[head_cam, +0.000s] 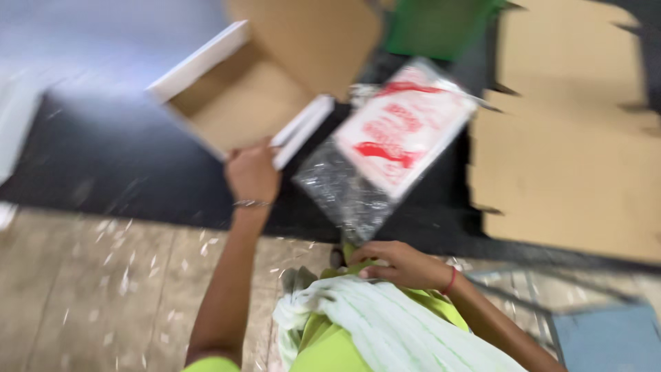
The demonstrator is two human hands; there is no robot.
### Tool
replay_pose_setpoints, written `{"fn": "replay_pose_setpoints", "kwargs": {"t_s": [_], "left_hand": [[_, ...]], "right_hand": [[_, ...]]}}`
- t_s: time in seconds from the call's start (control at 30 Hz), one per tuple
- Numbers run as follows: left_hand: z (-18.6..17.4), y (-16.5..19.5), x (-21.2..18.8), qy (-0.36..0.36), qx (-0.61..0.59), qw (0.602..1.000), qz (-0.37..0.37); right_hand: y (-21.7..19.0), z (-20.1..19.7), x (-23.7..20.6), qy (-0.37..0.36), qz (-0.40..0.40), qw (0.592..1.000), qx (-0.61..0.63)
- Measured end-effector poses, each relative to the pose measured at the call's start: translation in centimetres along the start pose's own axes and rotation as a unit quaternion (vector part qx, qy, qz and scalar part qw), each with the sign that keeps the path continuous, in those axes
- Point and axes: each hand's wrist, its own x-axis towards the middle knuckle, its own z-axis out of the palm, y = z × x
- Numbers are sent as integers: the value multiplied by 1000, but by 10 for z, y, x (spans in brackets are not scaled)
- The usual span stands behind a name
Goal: The person folds flat cardboard blanks into open boxes at a workbench, pressing the base flaps into place and setting each finished box aside. They repeat the folding cycle for several boxes, occasionally repositioning the blanks and adjusting the side walls by hand.
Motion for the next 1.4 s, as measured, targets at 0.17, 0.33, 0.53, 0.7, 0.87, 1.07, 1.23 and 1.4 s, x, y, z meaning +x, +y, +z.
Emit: {"fn": "replay_pose_setpoints", "kwargs": {"t_s": [0.17,0.33,0.53,0.7,0.87,1.07,1.23,1.4], "left_hand": [[-28,59,-14,129,-135,978,91],[-36,163,-57,-7,-323,939,117],[13,324,-135,-112,-499,858,33],[77,417,-158,-57,-463,884,2],[112,455,-161,-41,-447,889,-87],[105,482,-164,35,-370,927,-53],[90,498,-159,74,-361,928,-63],[94,501,-154,56,-356,930,-69]], "right_hand": [[19,-16,-72,95,-7,995,23],[46,-48,-142,219,93,970,39],[136,-115,-277,507,128,848,-84],[253,-184,-421,654,225,669,-273],[339,-202,-492,634,225,713,-196],[359,-211,-508,633,165,750,-100],[353,-225,-518,619,158,762,-101],[348,-231,-524,618,146,772,-33]]}}
